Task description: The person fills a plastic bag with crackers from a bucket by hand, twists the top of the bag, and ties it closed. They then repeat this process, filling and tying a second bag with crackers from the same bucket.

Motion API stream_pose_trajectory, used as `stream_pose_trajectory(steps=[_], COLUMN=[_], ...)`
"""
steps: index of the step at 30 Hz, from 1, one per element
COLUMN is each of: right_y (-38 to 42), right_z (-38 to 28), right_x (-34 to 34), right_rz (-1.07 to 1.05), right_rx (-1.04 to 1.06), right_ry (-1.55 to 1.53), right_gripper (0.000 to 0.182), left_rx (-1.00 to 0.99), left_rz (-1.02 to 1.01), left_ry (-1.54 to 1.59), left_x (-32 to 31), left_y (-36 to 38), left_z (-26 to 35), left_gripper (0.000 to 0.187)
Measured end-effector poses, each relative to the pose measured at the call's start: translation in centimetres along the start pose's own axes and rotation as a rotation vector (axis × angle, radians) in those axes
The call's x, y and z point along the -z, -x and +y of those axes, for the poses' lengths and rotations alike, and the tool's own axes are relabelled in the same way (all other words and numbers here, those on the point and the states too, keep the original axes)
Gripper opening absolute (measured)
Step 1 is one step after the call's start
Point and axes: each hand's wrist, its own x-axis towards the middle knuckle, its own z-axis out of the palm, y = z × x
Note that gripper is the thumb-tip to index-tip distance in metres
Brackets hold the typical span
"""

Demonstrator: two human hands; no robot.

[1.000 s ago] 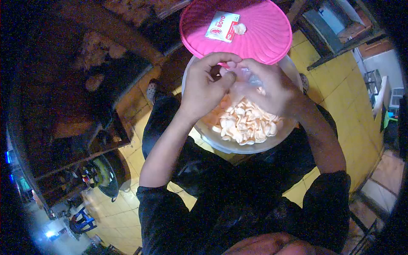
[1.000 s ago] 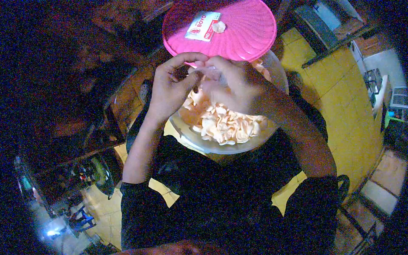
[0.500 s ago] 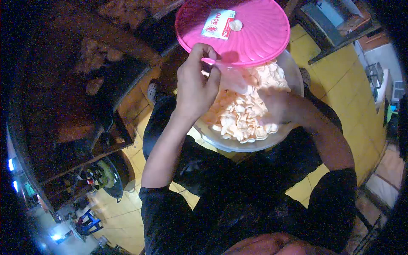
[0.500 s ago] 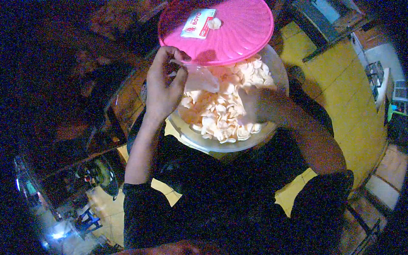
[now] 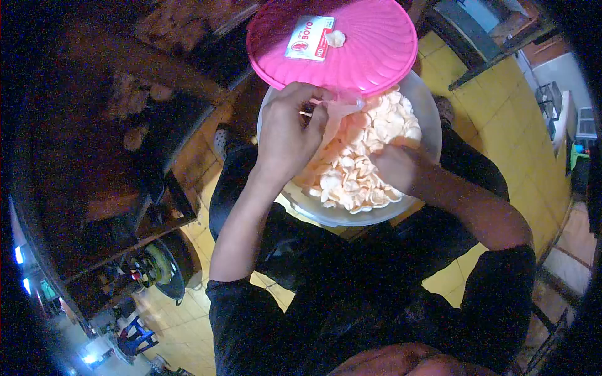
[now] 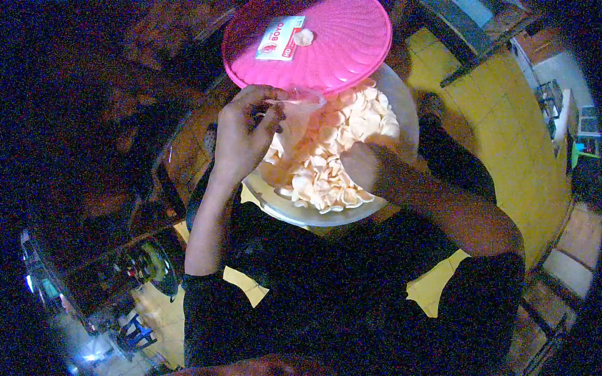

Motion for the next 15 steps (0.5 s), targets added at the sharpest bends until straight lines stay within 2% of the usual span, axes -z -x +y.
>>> stream_pose_trajectory(steps=[1, 3, 4, 6, 7, 9, 10, 12, 15], right_y=[-0.5, -1.7, -1.9, -2.4, -3.3, -5.7, -6.2, -6.7, -7.1], right_z=[0.2, 0.6, 1.3, 2.7, 3.0, 3.7, 3.9, 4.0, 4.3], right_x=[0.1, 0.6, 0.9, 2.1, 4.3, 10.0, 10.8, 11.6, 10.0], right_rz=[0.000, -0.274, -0.274, 0.080, 0.079, -0.166, -0.167, -0.112, -0.111], right_rx=[-0.001, -0.410, -0.407, -0.377, -0.371, -0.725, -0.719, -0.861, -0.863], right_ry=[0.004, -0.421, -0.417, -0.468, -0.466, -0.961, -0.957, -1.265, -1.248], right_gripper=[0.023, 0.028, 0.028, 0.028, 0.028, 0.025, 0.025, 0.024, 0.025], left_rx=[0.006, 0.026, 0.050, 0.046, 0.042, 0.012, -0.018, -0.035, -0.130], left_rz=[0.020, 0.013, 0.005, -0.009, -0.028, -0.046, -0.069, -0.103, -0.182], left_ry=[0.002, -0.006, -0.016, 0.026, 0.068, 0.055, 0.042, 0.048, 0.005], left_x=[-0.1, 0.0, 0.1, 0.0, 0.0, 0.1, 0.2, 0.1, -0.4], left_y=[-0.1, -0.2, -0.2, 0.0, 0.1, 0.0, 0.0, 0.0, -0.1], left_z=[0.1, 0.3, 0.3, 0.2, 0.1, 0.3, 0.4, 1.2, 1.6], left_gripper=[0.018, 0.020, 0.022, 0.027, 0.033, 0.038, 0.044, 0.045, 0.050])
